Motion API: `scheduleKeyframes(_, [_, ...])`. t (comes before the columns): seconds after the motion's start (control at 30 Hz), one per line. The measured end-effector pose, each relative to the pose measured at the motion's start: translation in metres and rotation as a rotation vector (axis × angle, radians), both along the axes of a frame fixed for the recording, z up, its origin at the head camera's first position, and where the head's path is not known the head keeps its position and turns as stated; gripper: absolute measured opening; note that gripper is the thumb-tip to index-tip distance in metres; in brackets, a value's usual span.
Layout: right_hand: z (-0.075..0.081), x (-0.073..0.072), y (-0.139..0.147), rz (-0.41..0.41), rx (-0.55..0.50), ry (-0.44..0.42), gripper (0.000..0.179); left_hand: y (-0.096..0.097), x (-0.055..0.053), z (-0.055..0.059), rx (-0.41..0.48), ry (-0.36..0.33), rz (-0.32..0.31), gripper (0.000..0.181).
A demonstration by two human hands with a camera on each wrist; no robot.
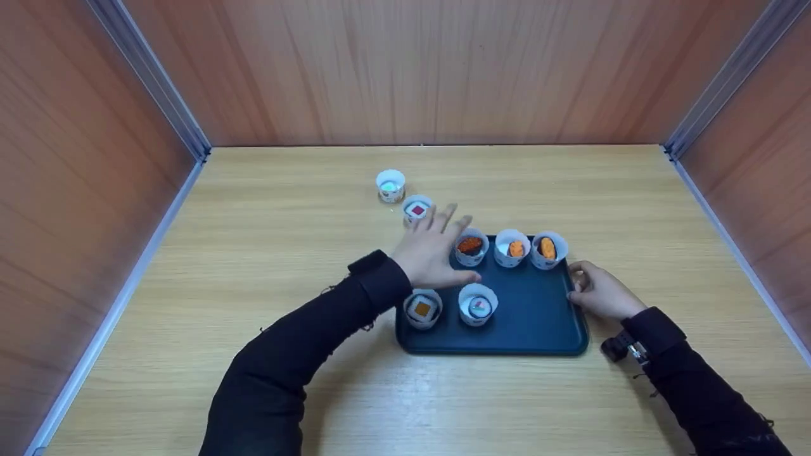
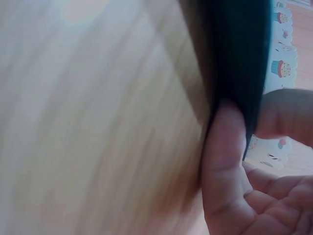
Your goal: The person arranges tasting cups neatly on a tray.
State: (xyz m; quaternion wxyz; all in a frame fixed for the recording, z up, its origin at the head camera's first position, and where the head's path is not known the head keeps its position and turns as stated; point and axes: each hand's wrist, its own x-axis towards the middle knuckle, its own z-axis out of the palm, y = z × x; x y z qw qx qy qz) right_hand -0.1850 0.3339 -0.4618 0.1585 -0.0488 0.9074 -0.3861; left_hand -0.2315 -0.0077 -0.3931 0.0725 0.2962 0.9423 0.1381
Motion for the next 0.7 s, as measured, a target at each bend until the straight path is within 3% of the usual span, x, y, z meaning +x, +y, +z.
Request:
scheduleKeyframes(0.17, [0.0,0.001,0.0,-0.008,0.001,-0.011,0.056,-0.008,-0.029,-0.006,-0.032,-0.027,0.122,0.103])
scheduleKeyframes(0.37, [-0.001,0.001,-0.001,-0.006,0.006,-0.007,0.055,-0.015,-0.062,-0.014,-0.03,-0.084,0.246,0.096])
scheduleKeyframes(0.53, [-0.001,0.001,-0.004,-0.005,0.009,0.006,0.055,-0.022,-0.08,-0.017,-0.009,-0.121,0.306,0.09])
scheduleKeyframes(0.7, [-0.001,0.002,-0.007,0.001,0.017,0.017,0.055,-0.027,-0.09,-0.022,0.022,-0.143,0.346,0.079])
